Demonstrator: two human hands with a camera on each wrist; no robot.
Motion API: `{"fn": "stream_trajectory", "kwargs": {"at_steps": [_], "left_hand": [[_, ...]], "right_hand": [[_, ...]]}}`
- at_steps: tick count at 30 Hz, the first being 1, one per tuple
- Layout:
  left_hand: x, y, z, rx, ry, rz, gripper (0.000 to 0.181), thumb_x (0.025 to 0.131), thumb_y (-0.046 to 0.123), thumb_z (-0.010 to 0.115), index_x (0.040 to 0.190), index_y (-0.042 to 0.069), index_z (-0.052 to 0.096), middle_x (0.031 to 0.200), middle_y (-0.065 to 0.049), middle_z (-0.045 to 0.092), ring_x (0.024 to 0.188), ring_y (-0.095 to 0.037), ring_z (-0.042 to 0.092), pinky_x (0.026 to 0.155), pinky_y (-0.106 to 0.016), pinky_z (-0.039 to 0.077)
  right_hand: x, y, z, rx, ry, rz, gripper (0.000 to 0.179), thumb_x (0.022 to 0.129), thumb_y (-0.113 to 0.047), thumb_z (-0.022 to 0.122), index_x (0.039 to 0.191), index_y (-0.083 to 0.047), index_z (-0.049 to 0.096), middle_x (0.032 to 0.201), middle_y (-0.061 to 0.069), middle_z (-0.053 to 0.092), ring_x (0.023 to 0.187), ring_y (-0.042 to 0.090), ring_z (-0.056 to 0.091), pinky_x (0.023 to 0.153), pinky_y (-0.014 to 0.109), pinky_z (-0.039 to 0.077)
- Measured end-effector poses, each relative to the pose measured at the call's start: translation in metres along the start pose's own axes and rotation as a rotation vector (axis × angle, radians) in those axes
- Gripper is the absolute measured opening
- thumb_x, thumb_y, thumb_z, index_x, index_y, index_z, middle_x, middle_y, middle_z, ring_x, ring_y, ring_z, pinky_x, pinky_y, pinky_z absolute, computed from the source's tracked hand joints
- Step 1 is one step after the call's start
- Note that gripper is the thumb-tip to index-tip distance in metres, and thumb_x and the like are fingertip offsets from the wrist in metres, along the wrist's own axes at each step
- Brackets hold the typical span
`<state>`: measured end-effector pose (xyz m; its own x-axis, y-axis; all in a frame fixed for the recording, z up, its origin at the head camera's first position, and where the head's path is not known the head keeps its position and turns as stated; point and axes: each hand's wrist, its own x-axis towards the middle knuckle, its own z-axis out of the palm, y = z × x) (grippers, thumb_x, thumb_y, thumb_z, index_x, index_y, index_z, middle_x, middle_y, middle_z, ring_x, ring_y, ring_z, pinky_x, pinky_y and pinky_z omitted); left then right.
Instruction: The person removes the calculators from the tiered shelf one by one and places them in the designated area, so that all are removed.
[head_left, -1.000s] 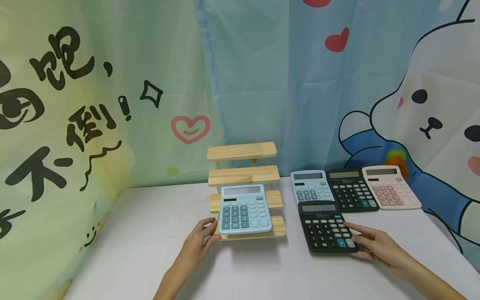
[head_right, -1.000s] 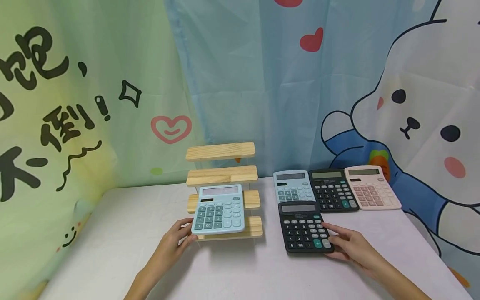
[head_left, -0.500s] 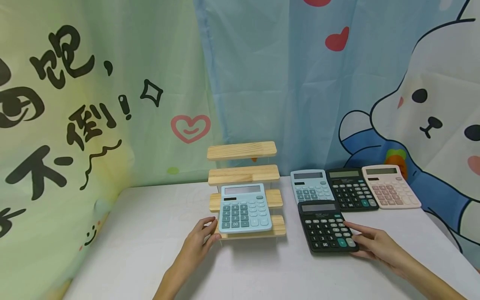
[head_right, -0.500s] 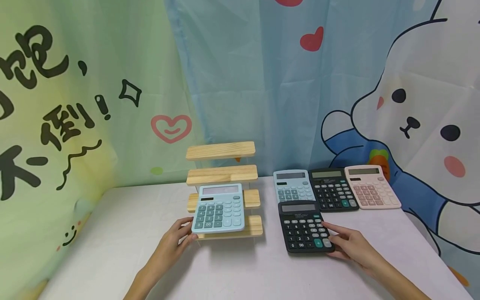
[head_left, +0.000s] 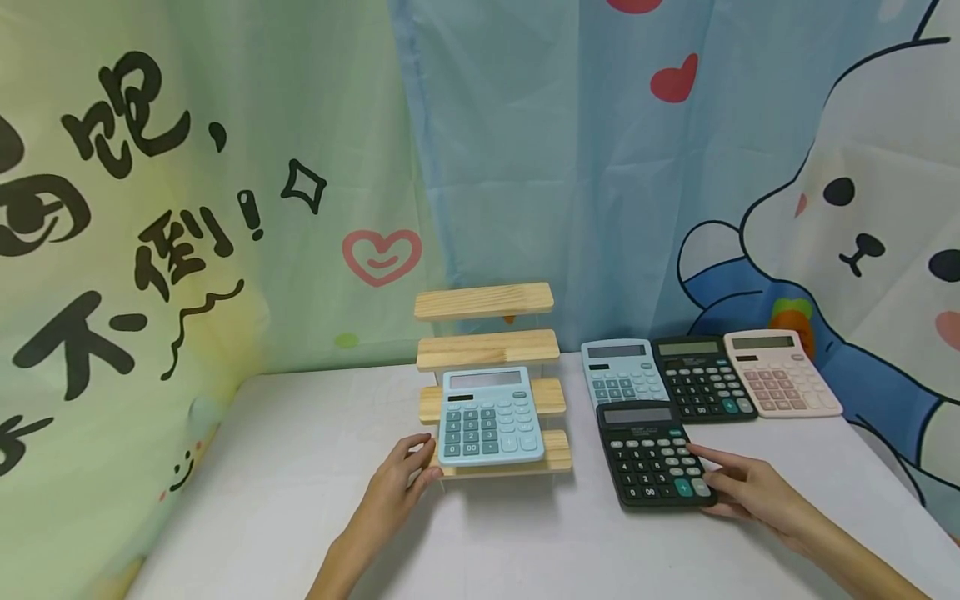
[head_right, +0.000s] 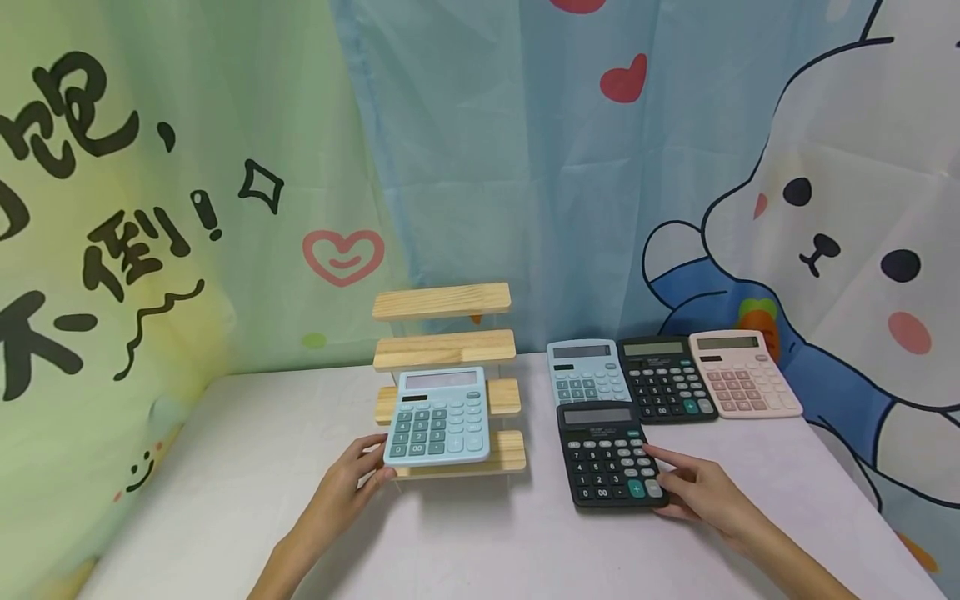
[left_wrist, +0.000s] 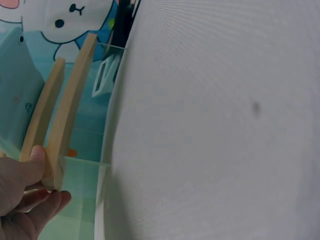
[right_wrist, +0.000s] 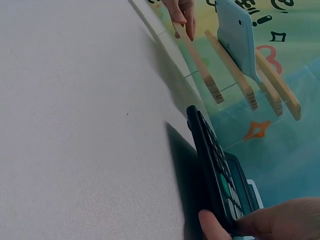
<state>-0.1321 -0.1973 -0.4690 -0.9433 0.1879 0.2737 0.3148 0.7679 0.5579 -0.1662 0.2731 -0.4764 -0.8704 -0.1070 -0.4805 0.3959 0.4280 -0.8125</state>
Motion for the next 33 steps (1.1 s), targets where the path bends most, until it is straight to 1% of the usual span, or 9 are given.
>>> {"fn": "stream_trajectory", "kwargs": {"at_steps": [1,3,5,8,10,16,19,25,33], "left_hand": [[0.000,0.000,0.000,0.000,0.000,0.001,0.049,0.089,0.020,0.067,0.129,-0.007,0.058,0.132,-0.016,0.057,0.119,-0.030,0.060,0.095,-0.041,0.053],[0.000,0.000,0.000,0.001,-0.002,0.000,0.049,0.089,0.020,0.067,0.129,-0.007,0.058,0.132,-0.016,0.057,0.120,-0.030,0.060,0.095,-0.042,0.053],[0.000,0.000,0.000,-0.002,-0.007,-0.003,0.049,0.089,0.020,0.067,0.129,-0.006,0.058,0.132,-0.016,0.057,0.120,-0.030,0.060,0.096,-0.042,0.053],[0.000,0.001,-0.001,-0.004,-0.015,-0.010,0.049,0.090,0.021,0.066,0.129,-0.006,0.058,0.133,-0.015,0.056,0.121,-0.031,0.059,0.096,-0.042,0.053],[0.000,0.001,-0.001,-0.008,-0.018,-0.015,0.048,0.090,0.021,0.065,0.129,-0.006,0.058,0.134,-0.015,0.056,0.122,-0.031,0.059,0.096,-0.042,0.052],[0.000,-0.001,0.000,-0.010,-0.013,-0.010,0.048,0.091,0.022,0.065,0.129,-0.006,0.058,0.134,-0.015,0.056,0.122,-0.031,0.059,0.096,-0.041,0.053],[0.000,-0.001,0.000,-0.009,-0.011,-0.008,0.048,0.090,0.021,0.066,0.129,-0.006,0.058,0.134,-0.015,0.056,0.122,-0.031,0.059,0.095,-0.041,0.053],[0.000,0.000,-0.001,-0.008,-0.011,-0.009,0.048,0.090,0.021,0.066,0.129,-0.006,0.058,0.133,-0.015,0.056,0.121,-0.031,0.059,0.095,-0.041,0.053],[0.000,0.000,0.000,-0.011,-0.002,-0.003,0.049,0.089,0.019,0.067,0.128,-0.007,0.058,0.133,-0.015,0.057,0.120,-0.030,0.060,0.095,-0.042,0.053]], "right_hand": [[0.000,0.000,0.000,-0.003,0.004,0.003,0.058,0.099,-0.011,0.049,0.151,-0.005,0.024,0.138,0.037,0.040,0.087,0.012,0.065,0.077,0.031,0.061],[0.000,-0.001,0.000,-0.017,0.008,0.003,0.058,0.099,-0.011,0.050,0.151,-0.005,0.025,0.127,0.032,0.049,0.085,0.012,0.064,0.076,0.031,0.061],[-0.001,-0.001,0.000,-0.031,0.011,0.008,0.058,0.099,-0.010,0.049,0.151,-0.005,0.026,0.113,0.024,0.055,0.082,0.013,0.063,0.075,0.031,0.061],[-0.001,-0.002,0.000,-0.054,0.012,0.011,0.057,0.099,-0.009,0.049,0.151,-0.006,0.026,0.098,0.012,0.054,0.080,0.014,0.061,0.073,0.030,0.061],[-0.001,-0.002,0.001,-0.066,0.015,0.010,0.057,0.099,-0.009,0.049,0.151,-0.006,0.026,0.094,0.009,0.052,0.078,0.015,0.061,0.072,0.029,0.061],[0.000,0.000,0.004,-0.174,0.056,-0.061,0.055,0.097,-0.007,0.051,0.149,-0.004,0.032,0.090,0.008,0.053,0.074,0.014,0.058,0.068,0.028,0.060],[-0.001,0.000,0.007,-0.220,0.082,-0.079,0.054,0.096,-0.004,0.051,0.148,-0.003,0.034,0.091,0.010,0.055,0.073,0.015,0.057,0.065,0.027,0.060],[-0.002,0.000,0.010,-0.250,0.097,-0.092,0.053,0.096,-0.001,0.050,0.147,-0.002,0.035,0.097,0.013,0.058,0.075,0.017,0.057,0.064,0.026,0.059],[-0.002,0.001,0.011,-0.264,0.108,-0.118,0.052,0.096,0.001,0.049,0.147,-0.001,0.036,0.098,0.015,0.059,0.074,0.017,0.058,0.064,0.026,0.059]]}}
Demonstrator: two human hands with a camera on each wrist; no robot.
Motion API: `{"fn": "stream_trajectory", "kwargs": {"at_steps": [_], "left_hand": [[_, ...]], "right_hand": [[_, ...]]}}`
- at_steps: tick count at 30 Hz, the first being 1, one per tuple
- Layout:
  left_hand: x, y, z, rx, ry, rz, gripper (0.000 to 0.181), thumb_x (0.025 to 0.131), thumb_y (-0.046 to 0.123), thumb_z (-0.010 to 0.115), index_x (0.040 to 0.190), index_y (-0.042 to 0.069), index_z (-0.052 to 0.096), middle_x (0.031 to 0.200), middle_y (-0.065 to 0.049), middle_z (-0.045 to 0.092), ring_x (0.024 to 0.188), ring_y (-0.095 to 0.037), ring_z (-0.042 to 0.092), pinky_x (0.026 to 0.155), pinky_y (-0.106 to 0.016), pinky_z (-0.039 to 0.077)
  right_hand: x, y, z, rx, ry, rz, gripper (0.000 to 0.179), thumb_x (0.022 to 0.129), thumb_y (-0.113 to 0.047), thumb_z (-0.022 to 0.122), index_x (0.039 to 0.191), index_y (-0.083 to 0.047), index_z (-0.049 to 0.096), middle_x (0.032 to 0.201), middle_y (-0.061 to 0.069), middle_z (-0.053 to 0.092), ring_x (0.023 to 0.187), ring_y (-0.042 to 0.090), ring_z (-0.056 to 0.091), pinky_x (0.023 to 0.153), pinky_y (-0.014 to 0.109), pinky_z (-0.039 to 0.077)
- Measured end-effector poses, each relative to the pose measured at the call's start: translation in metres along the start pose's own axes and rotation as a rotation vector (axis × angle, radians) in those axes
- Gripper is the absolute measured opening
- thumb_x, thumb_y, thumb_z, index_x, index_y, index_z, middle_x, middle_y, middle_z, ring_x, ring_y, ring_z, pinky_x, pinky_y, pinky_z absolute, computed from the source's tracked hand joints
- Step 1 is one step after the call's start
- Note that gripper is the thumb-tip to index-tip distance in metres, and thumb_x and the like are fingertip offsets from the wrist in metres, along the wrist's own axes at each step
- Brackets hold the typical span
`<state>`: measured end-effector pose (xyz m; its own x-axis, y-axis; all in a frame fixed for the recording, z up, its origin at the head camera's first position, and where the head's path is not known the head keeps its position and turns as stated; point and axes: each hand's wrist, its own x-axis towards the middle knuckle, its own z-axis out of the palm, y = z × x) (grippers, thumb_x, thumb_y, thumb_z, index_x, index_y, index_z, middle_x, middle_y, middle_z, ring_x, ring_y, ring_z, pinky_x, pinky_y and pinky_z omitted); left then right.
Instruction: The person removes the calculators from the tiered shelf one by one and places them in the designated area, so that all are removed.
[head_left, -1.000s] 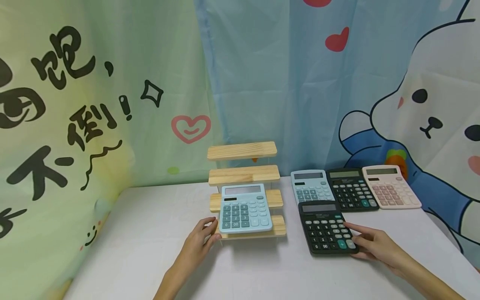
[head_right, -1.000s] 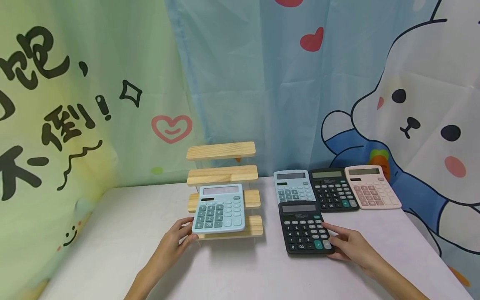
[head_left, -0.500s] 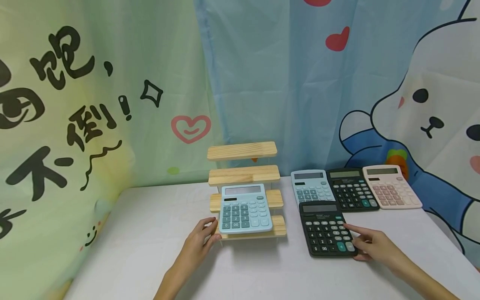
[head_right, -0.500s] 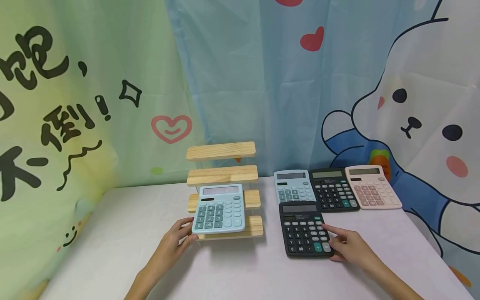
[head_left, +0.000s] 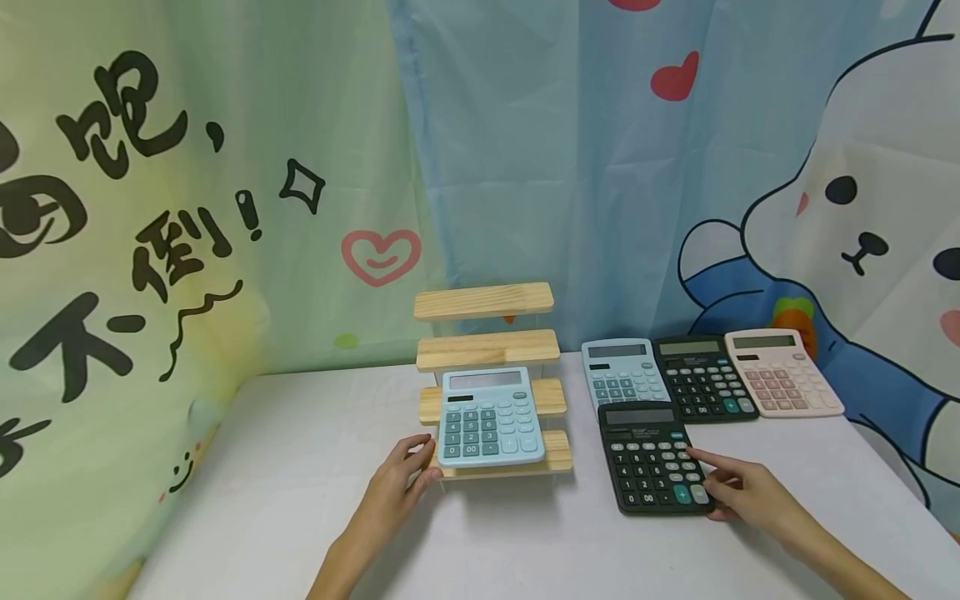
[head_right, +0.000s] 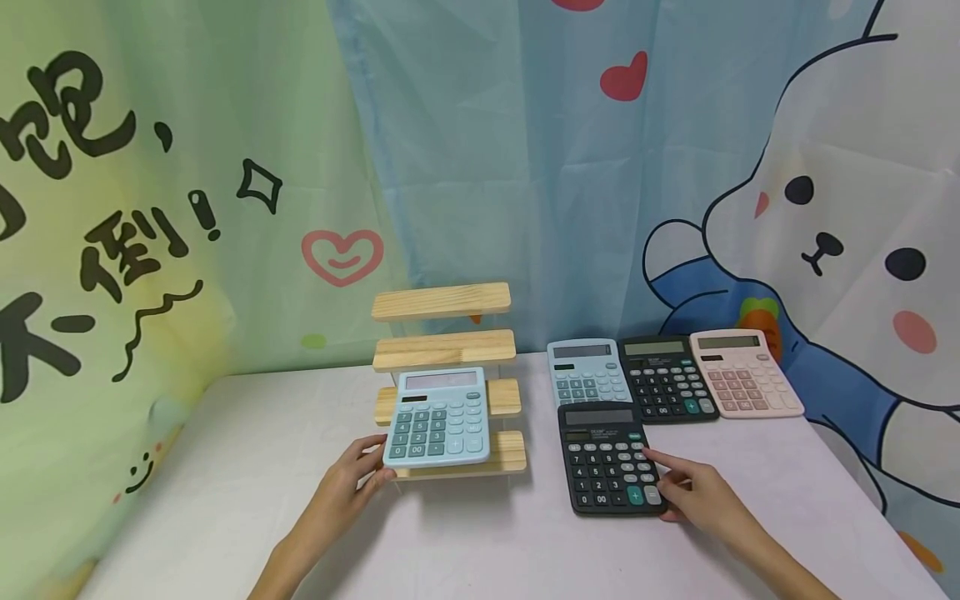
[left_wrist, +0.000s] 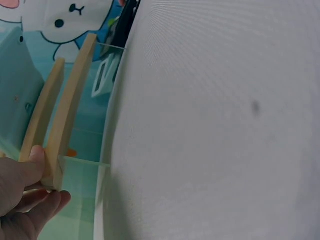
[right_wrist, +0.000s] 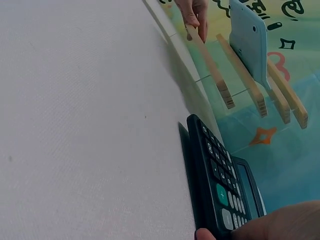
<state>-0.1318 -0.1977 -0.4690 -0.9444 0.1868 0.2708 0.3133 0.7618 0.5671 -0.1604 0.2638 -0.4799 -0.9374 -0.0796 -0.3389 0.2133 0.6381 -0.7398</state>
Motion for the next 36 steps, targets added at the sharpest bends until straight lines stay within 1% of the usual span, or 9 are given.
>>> {"fn": "stream_trajectory", "kwargs": {"at_steps": [4,10,13,19,22,26,30,33,36], "left_hand": [[0.000,0.000,0.000,-0.004,0.001,0.001,0.049,0.088,0.018,0.068,0.128,-0.007,0.058,0.132,-0.016,0.057,0.120,-0.030,0.060,0.095,-0.042,0.053],[-0.001,0.000,0.000,0.003,-0.001,-0.002,0.049,0.088,0.018,0.067,0.129,-0.007,0.058,0.132,-0.016,0.057,0.120,-0.031,0.060,0.096,-0.042,0.053],[-0.001,0.000,0.000,0.002,-0.004,-0.005,0.049,0.089,0.019,0.067,0.129,-0.007,0.058,0.132,-0.015,0.057,0.121,-0.031,0.060,0.095,-0.042,0.053],[-0.001,-0.002,0.000,0.002,-0.001,-0.001,0.049,0.089,0.021,0.066,0.129,-0.006,0.058,0.133,-0.016,0.056,0.122,-0.031,0.059,0.095,-0.042,0.053],[-0.001,-0.003,0.001,0.001,0.002,0.006,0.049,0.090,0.022,0.066,0.129,-0.006,0.058,0.133,-0.016,0.057,0.121,-0.031,0.059,0.095,-0.041,0.053],[0.000,-0.003,0.002,0.007,-0.003,0.017,0.048,0.090,0.022,0.065,0.129,-0.006,0.058,0.133,-0.016,0.057,0.120,-0.030,0.060,0.094,-0.040,0.054],[0.001,-0.003,0.002,0.012,-0.006,0.015,0.048,0.091,0.021,0.065,0.129,-0.006,0.058,0.133,-0.016,0.056,0.121,-0.030,0.060,0.095,-0.040,0.054],[0.000,-0.002,0.001,0.016,-0.005,0.011,0.048,0.090,0.021,0.066,0.130,-0.006,0.057,0.133,-0.015,0.056,0.121,-0.030,0.059,0.095,-0.040,0.053],[0.000,-0.002,0.001,0.018,-0.003,0.012,0.048,0.090,0.020,0.066,0.129,-0.006,0.058,0.133,-0.015,0.057,0.121,-0.031,0.059,0.095,-0.041,0.053]], "right_hand": [[-0.001,0.000,0.002,-0.001,0.012,-0.008,0.052,0.095,0.004,0.048,0.146,0.001,0.037,0.098,0.015,0.060,0.072,0.017,0.059,0.063,0.026,0.060],[-0.003,0.001,0.004,0.021,0.012,-0.002,0.051,0.096,0.003,0.047,0.146,0.001,0.036,0.092,0.013,0.057,0.067,0.016,0.061,0.062,0.027,0.060],[-0.003,0.002,0.006,0.019,0.023,-0.010,0.051,0.096,0.004,0.046,0.146,0.002,0.036,0.093,0.014,0.057,0.067,0.015,0.062,0.062,0.027,0.060],[-0.003,0.002,0.008,-0.015,0.047,-0.032,0.049,0.097,0.004,0.044,0.146,0.002,0.037,0.090,0.012,0.057,0.065,0.016,0.063,0.059,0.026,0.057],[-0.003,0.003,0.007,-0.057,0.055,-0.065,0.048,0.097,0.002,0.045,0.144,0.003,0.039,0.086,0.010,0.058,0.063,0.015,0.061,0.057,0.025,0.054],[-0.004,0.002,-0.001,-0.143,0.098,-0.116,0.047,0.096,-0.002,0.049,0.141,0.006,0.043,0.090,0.013,0.065,0.069,0.014,0.058,0.055,0.024,0.053],[-0.006,-0.005,-0.013,-0.208,0.168,-0.185,0.046,0.095,-0.003,0.054,0.139,0.006,0.046,0.097,0.017,0.066,0.081,0.019,0.061,0.057,0.022,0.054],[-0.008,-0.011,-0.019,-0.213,0.186,-0.223,0.046,0.095,-0.002,0.055,0.139,0.007,0.046,0.100,0.022,0.065,0.086,0.024,0.063,0.058,0.022,0.055],[-0.012,-0.016,-0.021,-0.217,0.191,-0.234,0.045,0.096,-0.003,0.055,0.139,0.006,0.046,0.110,0.028,0.065,0.086,0.025,0.064,0.059,0.021,0.056]]}}
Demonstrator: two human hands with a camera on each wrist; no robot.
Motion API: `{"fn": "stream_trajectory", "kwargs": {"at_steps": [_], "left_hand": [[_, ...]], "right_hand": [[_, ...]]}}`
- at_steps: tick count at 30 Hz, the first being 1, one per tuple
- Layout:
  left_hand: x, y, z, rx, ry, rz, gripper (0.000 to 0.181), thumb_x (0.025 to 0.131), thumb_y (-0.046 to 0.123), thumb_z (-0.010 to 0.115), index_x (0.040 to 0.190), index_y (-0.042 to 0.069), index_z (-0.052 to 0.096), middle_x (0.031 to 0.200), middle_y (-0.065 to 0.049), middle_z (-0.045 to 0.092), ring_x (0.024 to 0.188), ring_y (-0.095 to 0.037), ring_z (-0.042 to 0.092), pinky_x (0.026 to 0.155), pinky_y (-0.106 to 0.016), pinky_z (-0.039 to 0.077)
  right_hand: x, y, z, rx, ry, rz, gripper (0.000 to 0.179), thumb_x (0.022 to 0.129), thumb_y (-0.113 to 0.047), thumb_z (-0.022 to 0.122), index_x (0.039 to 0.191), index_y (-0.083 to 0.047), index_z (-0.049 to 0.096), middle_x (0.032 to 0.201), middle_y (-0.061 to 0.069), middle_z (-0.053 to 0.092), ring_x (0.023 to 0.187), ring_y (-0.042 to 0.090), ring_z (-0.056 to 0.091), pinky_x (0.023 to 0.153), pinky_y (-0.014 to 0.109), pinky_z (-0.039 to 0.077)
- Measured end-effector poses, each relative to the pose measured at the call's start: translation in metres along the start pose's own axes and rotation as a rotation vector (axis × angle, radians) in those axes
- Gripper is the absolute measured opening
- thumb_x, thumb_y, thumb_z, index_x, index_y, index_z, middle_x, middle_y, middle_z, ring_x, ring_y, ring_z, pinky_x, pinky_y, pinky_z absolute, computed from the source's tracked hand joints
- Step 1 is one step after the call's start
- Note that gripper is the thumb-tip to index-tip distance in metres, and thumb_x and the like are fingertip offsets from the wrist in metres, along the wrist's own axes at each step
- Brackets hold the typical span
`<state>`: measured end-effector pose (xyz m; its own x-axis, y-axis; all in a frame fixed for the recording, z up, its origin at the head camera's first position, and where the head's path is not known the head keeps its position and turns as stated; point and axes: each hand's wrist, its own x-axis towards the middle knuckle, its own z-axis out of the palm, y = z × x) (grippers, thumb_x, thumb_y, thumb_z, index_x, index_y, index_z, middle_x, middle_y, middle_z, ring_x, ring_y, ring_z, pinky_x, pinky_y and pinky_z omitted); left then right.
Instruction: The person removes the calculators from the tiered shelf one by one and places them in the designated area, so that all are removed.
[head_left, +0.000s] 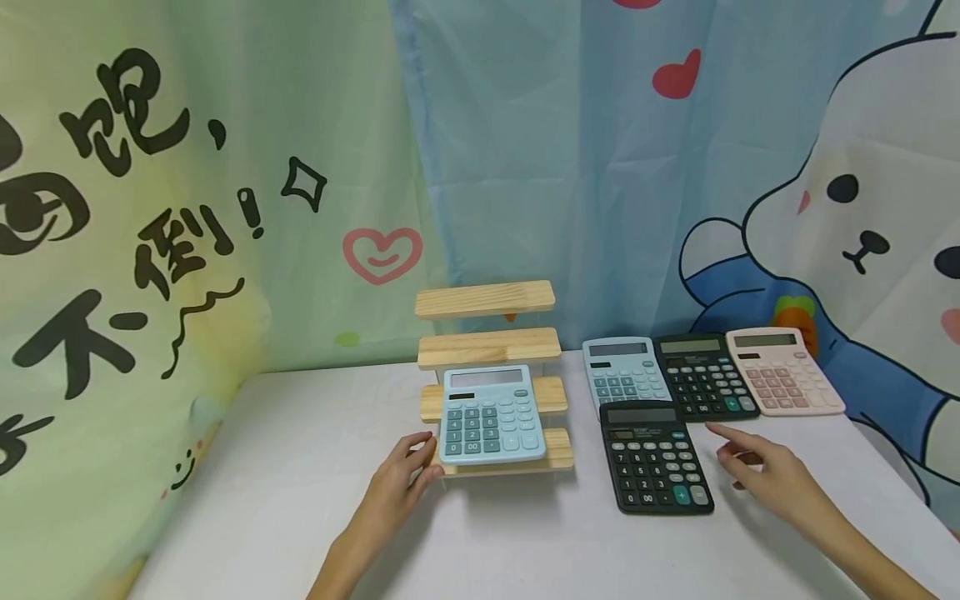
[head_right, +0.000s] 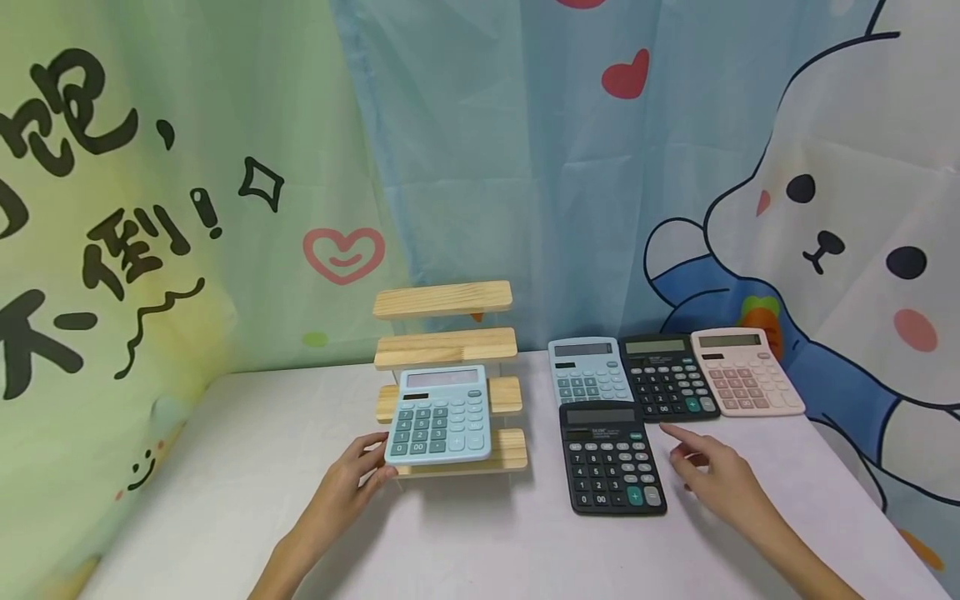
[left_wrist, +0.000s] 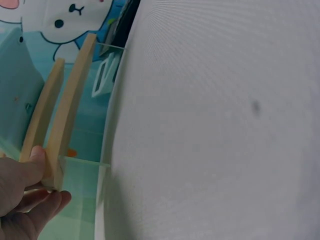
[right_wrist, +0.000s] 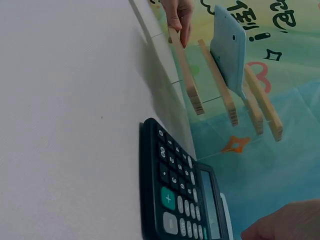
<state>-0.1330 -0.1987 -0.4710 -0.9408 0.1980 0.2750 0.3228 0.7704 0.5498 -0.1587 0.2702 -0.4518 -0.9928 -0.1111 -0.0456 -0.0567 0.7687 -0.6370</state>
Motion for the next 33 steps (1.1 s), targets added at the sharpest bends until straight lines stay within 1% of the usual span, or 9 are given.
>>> {"fn": "stream_trajectory", "kwargs": {"at_steps": [6,10,13,16,18,21,26,29,33], "left_hand": [[0.000,-0.001,0.001,-0.004,0.008,0.017,0.047,0.089,0.019,0.067,0.128,-0.007,0.059,0.131,-0.017,0.058,0.119,-0.031,0.061,0.094,-0.041,0.054],[0.000,0.000,0.002,-0.004,0.001,0.006,0.048,0.089,0.020,0.067,0.128,-0.007,0.058,0.132,-0.016,0.057,0.119,-0.030,0.061,0.094,-0.041,0.054],[0.000,0.000,0.002,-0.001,-0.002,0.002,0.048,0.089,0.020,0.067,0.129,-0.006,0.058,0.132,-0.016,0.057,0.120,-0.030,0.060,0.095,-0.040,0.053],[0.000,0.000,0.002,0.001,0.001,0.006,0.048,0.089,0.020,0.067,0.129,-0.006,0.058,0.132,-0.016,0.057,0.120,-0.030,0.060,0.095,-0.040,0.053],[0.000,0.000,0.002,0.001,0.002,0.009,0.048,0.089,0.020,0.067,0.129,-0.007,0.058,0.132,-0.016,0.057,0.120,-0.030,0.060,0.094,-0.041,0.054],[0.000,0.000,0.001,0.002,0.000,0.006,0.048,0.089,0.020,0.066,0.129,-0.007,0.058,0.132,-0.016,0.057,0.119,-0.030,0.061,0.094,-0.041,0.054],[0.000,0.001,0.000,0.006,-0.006,-0.001,0.048,0.090,0.021,0.066,0.129,-0.006,0.058,0.133,-0.016,0.057,0.120,-0.030,0.060,0.094,-0.041,0.054],[0.000,0.001,-0.001,0.005,-0.007,-0.005,0.048,0.090,0.021,0.066,0.129,-0.006,0.058,0.133,-0.016,0.056,0.120,-0.031,0.060,0.094,-0.041,0.054],[0.000,0.001,-0.001,0.008,-0.007,-0.004,0.048,0.090,0.021,0.066,0.129,-0.006,0.058,0.133,-0.016,0.056,0.119,-0.031,0.061,0.094,-0.041,0.054]], "right_hand": [[-0.006,-0.013,0.000,-0.019,0.043,-0.032,0.048,0.094,-0.002,0.057,0.140,0.002,0.046,0.107,0.023,0.065,0.090,0.027,0.063,0.060,0.020,0.054],[-0.012,-0.026,0.003,0.066,0.023,-0.018,0.049,0.097,-0.009,0.057,0.144,-0.002,0.043,0.119,0.026,0.062,0.099,0.031,0.064,0.069,0.025,0.059],[-0.015,-0.036,0.003,0.163,-0.011,0.007,0.052,0.100,-0.019,0.055,0.148,-0.005,0.039,0.130,0.027,0.057,0.102,0.012,0.063,0.077,0.026,0.060],[-0.019,-0.046,0.004,0.269,-0.052,0.014,0.058,0.100,-0.028,0.054,0.150,-0.007,0.034,0.138,0.026,0.052,0.099,-0.010,0.057,0.081,0.024,0.059],[-0.022,-0.052,0.005,0.350,-0.091,0.016,0.060,0.100,-0.030,0.055,0.151,-0.007,0.031,0.141,0.026,0.048,0.099,-0.015,0.056,0.083,0.026,0.059],[-0.026,-0.062,0.007,0.441,-0.147,0.039,0.063,0.100,-0.031,0.055,0.152,-0.007,0.028,0.145,0.026,0.044,0.104,-0.008,0.060,0.086,0.028,0.059],[-0.028,-0.075,0.012,0.507,-0.201,0.094,0.066,0.099,-0.031,0.057,0.153,-0.007,0.026,0.146,0.025,0.043,0.118,0.018,0.061,0.089,0.031,0.058],[-0.029,-0.079,0.014,0.536,-0.211,0.116,0.066,0.098,-0.031,0.058,0.153,-0.008,0.027,0.147,0.024,0.043,0.120,0.021,0.061,0.089,0.032,0.058],[-0.029,-0.082,0.016,0.563,-0.212,0.120,0.066,0.098,-0.031,0.059,0.152,-0.009,0.029,0.147,0.023,0.043,0.120,0.017,0.061,0.089,0.031,0.058]]}}
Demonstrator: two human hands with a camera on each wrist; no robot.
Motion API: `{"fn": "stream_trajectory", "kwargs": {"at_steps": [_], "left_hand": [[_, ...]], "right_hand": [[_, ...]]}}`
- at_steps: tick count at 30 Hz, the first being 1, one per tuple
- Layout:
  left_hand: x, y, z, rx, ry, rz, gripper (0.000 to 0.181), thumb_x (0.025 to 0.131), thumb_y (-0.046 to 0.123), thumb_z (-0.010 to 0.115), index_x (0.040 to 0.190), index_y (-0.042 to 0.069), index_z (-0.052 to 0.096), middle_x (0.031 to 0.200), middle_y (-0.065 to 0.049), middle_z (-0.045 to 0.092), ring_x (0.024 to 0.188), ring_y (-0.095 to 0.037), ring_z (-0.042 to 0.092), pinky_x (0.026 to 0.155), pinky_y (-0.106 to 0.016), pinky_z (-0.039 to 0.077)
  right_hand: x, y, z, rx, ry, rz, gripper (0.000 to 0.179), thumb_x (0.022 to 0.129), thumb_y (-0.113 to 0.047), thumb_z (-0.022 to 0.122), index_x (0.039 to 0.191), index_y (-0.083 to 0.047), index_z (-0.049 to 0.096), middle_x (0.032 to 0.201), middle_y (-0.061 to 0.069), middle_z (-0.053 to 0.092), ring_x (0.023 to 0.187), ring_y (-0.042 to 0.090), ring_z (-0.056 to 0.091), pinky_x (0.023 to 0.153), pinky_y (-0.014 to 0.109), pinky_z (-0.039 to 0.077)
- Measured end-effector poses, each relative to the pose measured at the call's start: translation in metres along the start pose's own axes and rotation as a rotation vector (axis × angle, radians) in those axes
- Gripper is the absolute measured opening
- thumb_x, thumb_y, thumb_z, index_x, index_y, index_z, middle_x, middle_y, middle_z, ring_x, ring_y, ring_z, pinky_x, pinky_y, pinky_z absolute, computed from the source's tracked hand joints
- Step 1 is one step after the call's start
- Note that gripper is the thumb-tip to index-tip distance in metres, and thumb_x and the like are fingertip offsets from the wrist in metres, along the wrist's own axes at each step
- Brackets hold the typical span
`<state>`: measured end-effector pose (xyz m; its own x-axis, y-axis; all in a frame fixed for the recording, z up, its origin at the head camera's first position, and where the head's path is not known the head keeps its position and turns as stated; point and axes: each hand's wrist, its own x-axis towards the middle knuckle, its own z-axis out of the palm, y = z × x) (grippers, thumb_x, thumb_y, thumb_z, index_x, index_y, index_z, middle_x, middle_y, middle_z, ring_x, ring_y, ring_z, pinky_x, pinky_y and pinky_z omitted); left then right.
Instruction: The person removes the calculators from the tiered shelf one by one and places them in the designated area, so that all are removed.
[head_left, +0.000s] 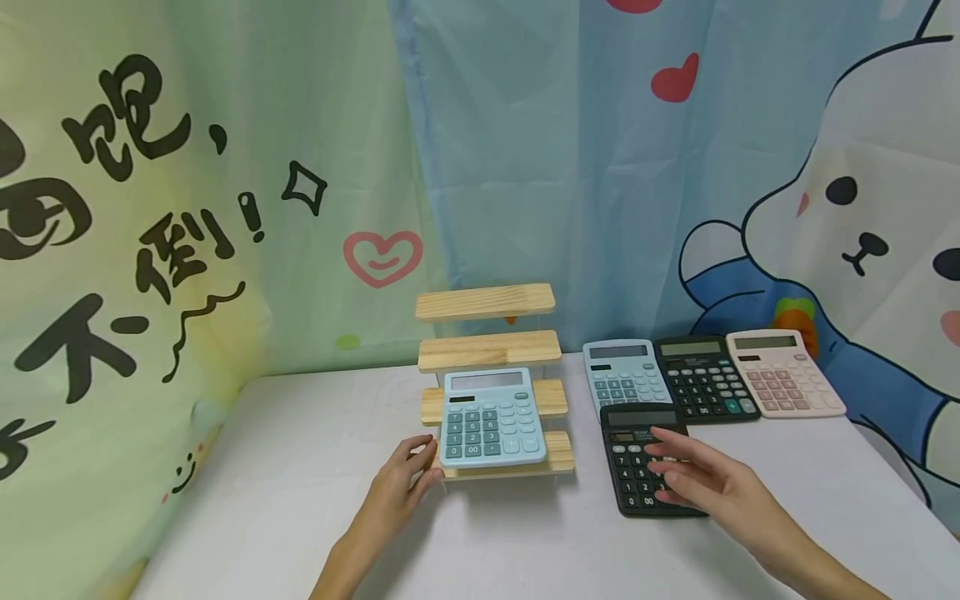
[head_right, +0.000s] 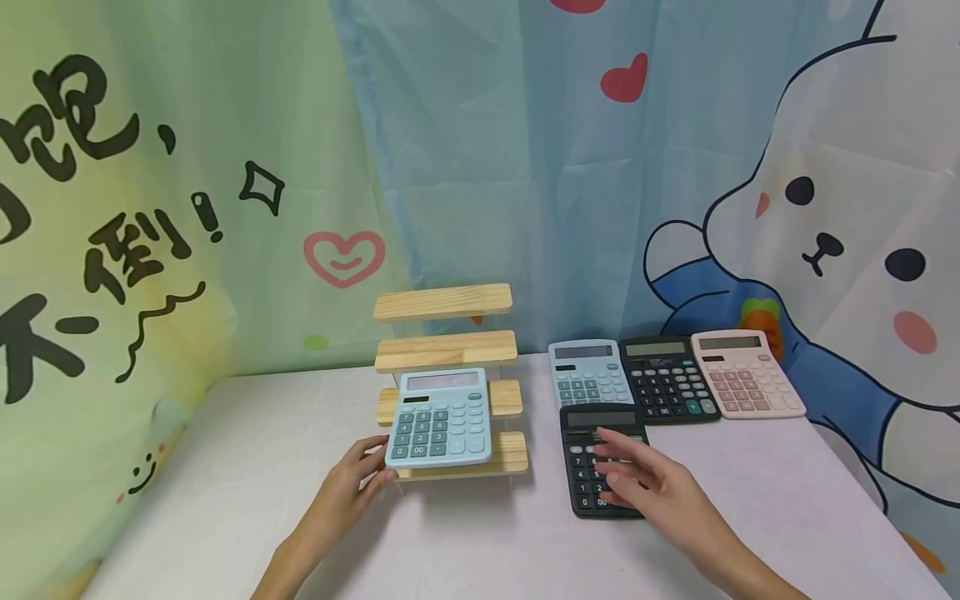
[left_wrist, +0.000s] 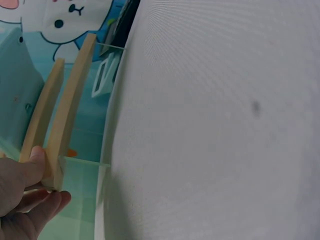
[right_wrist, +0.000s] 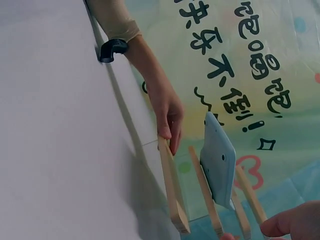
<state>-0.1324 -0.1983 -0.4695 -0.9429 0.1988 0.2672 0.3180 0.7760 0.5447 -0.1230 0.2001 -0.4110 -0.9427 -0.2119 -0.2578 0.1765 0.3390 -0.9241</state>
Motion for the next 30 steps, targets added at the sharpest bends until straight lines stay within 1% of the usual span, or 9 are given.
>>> {"fn": "stream_trajectory", "kwargs": {"at_steps": [5,10,14,21,26,30], "left_hand": [[0.000,0.000,0.000,0.000,0.005,0.003,0.047,0.090,0.020,0.066,0.129,-0.006,0.058,0.132,-0.016,0.057,0.119,-0.031,0.061,0.094,-0.041,0.054],[-0.001,0.000,0.000,0.002,0.012,0.008,0.047,0.090,0.020,0.066,0.128,-0.007,0.058,0.132,-0.016,0.057,0.119,-0.030,0.061,0.094,-0.041,0.054],[-0.001,0.000,-0.001,-0.003,0.010,0.009,0.047,0.090,0.020,0.066,0.128,-0.006,0.059,0.132,-0.016,0.057,0.120,-0.030,0.060,0.094,-0.040,0.054],[0.000,-0.001,0.000,-0.010,0.001,0.002,0.048,0.091,0.022,0.065,0.129,-0.006,0.058,0.133,-0.016,0.056,0.120,-0.030,0.060,0.094,-0.040,0.054],[0.000,-0.002,0.001,-0.010,0.009,0.010,0.047,0.090,0.021,0.065,0.128,-0.006,0.059,0.132,-0.016,0.057,0.119,-0.030,0.061,0.093,-0.040,0.054],[0.000,-0.002,0.001,-0.006,0.011,0.013,0.047,0.091,0.023,0.064,0.128,-0.006,0.059,0.132,-0.016,0.057,0.119,-0.030,0.060,0.094,-0.040,0.054]], "right_hand": [[0.000,0.001,0.005,0.035,-0.024,0.006,0.065,0.098,-0.029,0.059,0.152,-0.011,0.029,0.148,0.023,0.042,0.122,0.021,0.060,0.089,0.031,0.058],[0.002,0.000,0.014,0.099,-0.067,0.046,0.067,0.097,-0.034,0.059,0.152,-0.011,0.028,0.149,0.023,0.041,0.124,0.026,0.059,0.090,0.032,0.058],[0.002,-0.001,0.021,0.147,-0.079,0.080,0.069,0.096,-0.034,0.061,0.152,-0.010,0.029,0.148,0.023,0.041,0.120,0.026,0.061,0.090,0.034,0.058],[0.001,-0.006,0.031,0.192,-0.068,0.120,0.066,0.095,-0.030,0.062,0.151,-0.011,0.032,0.147,0.023,0.044,0.118,0.024,0.062,0.091,0.038,0.058],[0.004,-0.010,0.034,0.243,-0.122,0.121,0.069,0.096,-0.032,0.061,0.152,-0.009,0.027,0.150,0.025,0.040,0.119,0.020,0.062,0.093,0.038,0.057],[0.007,-0.015,0.037,0.263,-0.163,0.130,0.072,0.097,-0.036,0.059,0.153,-0.010,0.024,0.150,0.026,0.038,0.119,0.021,0.062,0.095,0.041,0.056]]}}
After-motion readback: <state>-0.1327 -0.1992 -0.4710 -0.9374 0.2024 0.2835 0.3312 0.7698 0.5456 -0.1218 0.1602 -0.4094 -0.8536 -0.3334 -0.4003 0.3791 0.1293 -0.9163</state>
